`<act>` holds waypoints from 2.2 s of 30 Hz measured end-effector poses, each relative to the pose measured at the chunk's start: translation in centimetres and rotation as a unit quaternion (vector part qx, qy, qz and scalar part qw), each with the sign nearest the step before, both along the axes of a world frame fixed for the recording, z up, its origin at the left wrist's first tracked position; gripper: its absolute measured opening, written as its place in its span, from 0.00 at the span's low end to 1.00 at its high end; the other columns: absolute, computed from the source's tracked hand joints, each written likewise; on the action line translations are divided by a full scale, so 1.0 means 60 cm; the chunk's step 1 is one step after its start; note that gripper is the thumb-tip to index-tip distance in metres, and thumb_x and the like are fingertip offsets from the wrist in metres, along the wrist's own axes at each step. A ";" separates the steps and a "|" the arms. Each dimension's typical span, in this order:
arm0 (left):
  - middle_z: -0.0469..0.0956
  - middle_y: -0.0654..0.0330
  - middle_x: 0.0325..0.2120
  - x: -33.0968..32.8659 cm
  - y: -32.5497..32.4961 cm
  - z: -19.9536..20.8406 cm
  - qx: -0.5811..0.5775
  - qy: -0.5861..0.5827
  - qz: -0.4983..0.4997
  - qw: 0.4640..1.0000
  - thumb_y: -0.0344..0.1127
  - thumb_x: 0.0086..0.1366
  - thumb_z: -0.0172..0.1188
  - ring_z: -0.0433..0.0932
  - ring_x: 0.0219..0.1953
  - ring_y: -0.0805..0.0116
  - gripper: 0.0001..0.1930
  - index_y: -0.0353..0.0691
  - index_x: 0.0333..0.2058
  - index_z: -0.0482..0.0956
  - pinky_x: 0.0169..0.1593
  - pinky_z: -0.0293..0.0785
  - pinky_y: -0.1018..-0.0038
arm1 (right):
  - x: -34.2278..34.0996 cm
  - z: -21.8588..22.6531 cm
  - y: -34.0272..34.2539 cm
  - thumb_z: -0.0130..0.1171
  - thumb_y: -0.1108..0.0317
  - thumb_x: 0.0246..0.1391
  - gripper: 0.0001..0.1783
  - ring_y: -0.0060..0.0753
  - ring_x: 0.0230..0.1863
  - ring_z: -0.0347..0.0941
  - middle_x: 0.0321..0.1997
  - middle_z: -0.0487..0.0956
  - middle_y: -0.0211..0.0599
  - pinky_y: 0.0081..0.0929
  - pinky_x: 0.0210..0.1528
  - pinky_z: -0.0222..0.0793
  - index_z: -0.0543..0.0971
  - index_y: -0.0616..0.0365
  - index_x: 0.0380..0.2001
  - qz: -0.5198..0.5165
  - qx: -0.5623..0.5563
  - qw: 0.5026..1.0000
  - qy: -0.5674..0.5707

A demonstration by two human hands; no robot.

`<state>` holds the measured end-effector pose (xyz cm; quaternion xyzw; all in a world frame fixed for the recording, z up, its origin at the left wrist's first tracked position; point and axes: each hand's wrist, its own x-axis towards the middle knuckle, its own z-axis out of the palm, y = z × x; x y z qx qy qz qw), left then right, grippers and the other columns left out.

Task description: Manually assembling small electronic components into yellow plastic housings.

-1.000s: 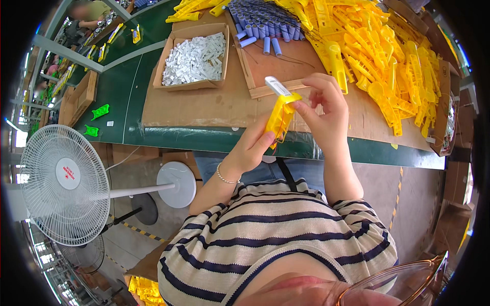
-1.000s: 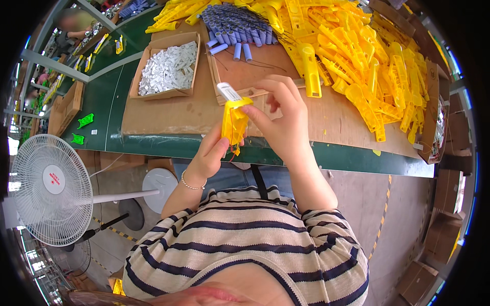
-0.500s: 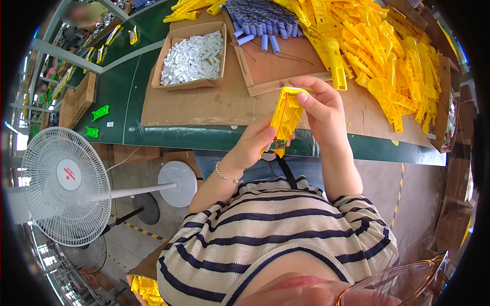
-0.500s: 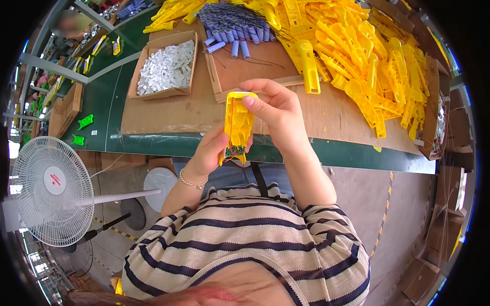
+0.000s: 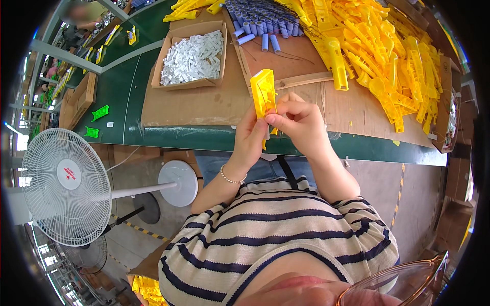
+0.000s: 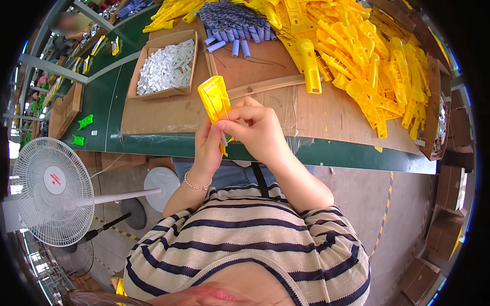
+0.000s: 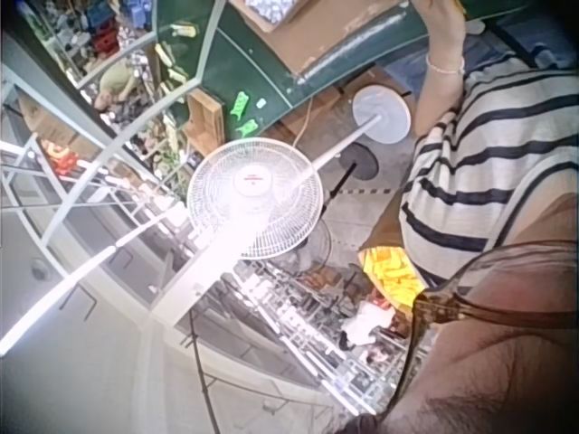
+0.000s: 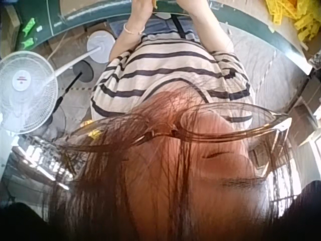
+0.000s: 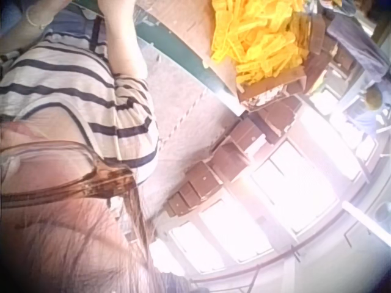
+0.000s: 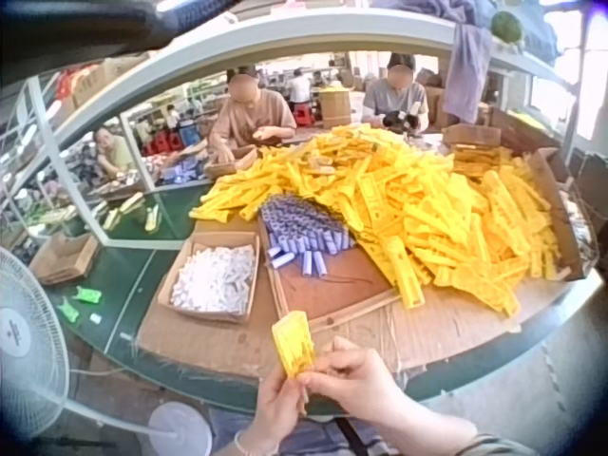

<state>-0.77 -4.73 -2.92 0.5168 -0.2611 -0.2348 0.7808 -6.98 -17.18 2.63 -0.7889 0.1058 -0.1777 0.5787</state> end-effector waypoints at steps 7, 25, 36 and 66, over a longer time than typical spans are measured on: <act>0.71 0.69 0.36 -0.001 0.003 0.003 -0.003 -0.077 0.027 0.997 0.48 0.69 0.41 0.58 0.24 0.87 0.25 0.37 0.57 0.62 0.26 0.56 0.88 | 0.001 -0.005 0.006 0.66 0.71 0.41 0.05 0.26 0.28 0.66 0.23 0.71 0.30 0.23 0.32 0.60 0.80 0.56 0.24 -0.009 0.189 0.981 -0.040; 0.71 0.55 0.41 0.006 -0.001 0.002 -0.035 -0.054 0.053 0.997 0.48 0.71 0.32 0.72 0.36 0.71 0.23 0.34 0.52 0.60 0.41 0.70 0.75 | 0.004 -0.007 0.040 0.67 0.68 0.35 0.09 0.30 0.29 0.65 0.24 0.69 0.24 0.30 0.35 0.54 0.78 0.48 0.25 -0.137 -0.163 0.972 -0.098; 0.72 0.55 0.40 0.003 -0.005 0.017 0.033 -0.119 0.137 0.983 0.48 0.71 0.28 0.71 0.40 0.69 0.25 0.33 0.48 0.66 0.46 0.67 0.74 | 0.007 -0.028 0.044 0.65 0.70 0.36 0.07 0.30 0.29 0.65 0.22 0.69 0.23 0.31 0.35 0.53 0.77 0.49 0.21 -0.145 -0.333 0.919 -0.151; 0.71 0.54 0.34 0.034 0.017 0.017 -0.069 0.113 -0.017 0.991 0.35 0.61 0.45 0.74 0.29 0.68 0.21 0.36 0.53 0.60 0.30 0.75 0.70 | 0.251 -0.072 -0.208 0.61 0.52 0.42 0.22 0.37 0.32 0.77 0.28 0.80 0.47 0.27 0.37 0.71 0.81 0.63 0.30 -0.139 -0.235 0.947 0.167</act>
